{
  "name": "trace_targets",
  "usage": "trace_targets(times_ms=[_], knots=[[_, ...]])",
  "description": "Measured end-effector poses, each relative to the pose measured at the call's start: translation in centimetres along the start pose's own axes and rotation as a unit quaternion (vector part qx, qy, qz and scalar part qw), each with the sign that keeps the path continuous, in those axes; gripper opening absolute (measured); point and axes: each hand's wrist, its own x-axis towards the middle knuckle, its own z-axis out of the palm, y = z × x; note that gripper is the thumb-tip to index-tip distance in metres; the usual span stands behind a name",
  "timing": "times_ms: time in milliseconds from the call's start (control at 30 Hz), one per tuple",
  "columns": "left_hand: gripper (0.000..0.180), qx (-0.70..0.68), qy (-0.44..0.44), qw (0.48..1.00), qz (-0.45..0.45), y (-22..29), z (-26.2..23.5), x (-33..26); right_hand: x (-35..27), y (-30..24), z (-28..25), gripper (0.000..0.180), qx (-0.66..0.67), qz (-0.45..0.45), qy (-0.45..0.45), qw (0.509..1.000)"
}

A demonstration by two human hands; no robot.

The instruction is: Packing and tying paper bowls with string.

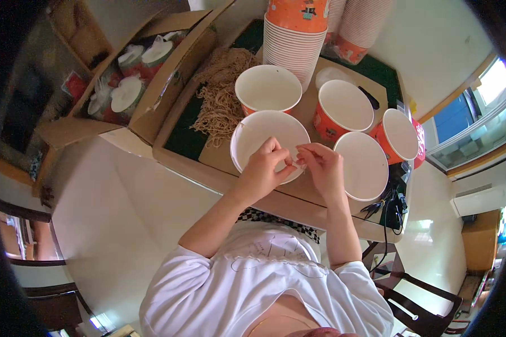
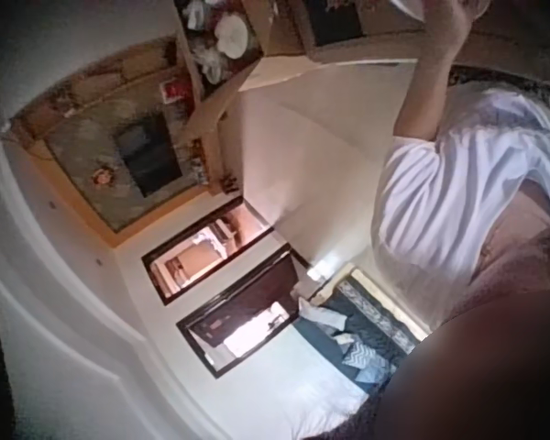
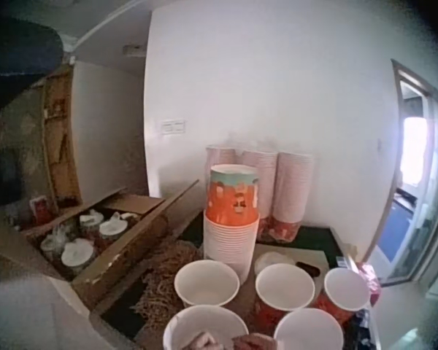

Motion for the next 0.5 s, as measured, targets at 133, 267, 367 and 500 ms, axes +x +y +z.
trace_targets(times_ms=[133,267,367,500], knots=[[0.012,-0.017,-0.039,0.998,-0.052,0.0,0.3,-0.3,-0.1,-0.6,-0.3,0.013,-0.002,0.025,-0.012,1.000],[0.012,-0.015,-0.064,0.995,-0.073,0.5,0.2,0.0,0.0,-1.2,-0.9,0.014,-0.005,0.043,-0.034,0.998],[0.011,-0.005,-0.060,0.996,-0.066,0.4,0.3,0.0,-0.3,-1.9,-1.5,0.016,0.031,0.050,-0.074,0.996],[0.011,0.009,-0.061,0.995,-0.073,0.5,0.4,0.0,-0.4,-1.6,-1.9,0.019,0.034,0.037,-0.101,0.994]])
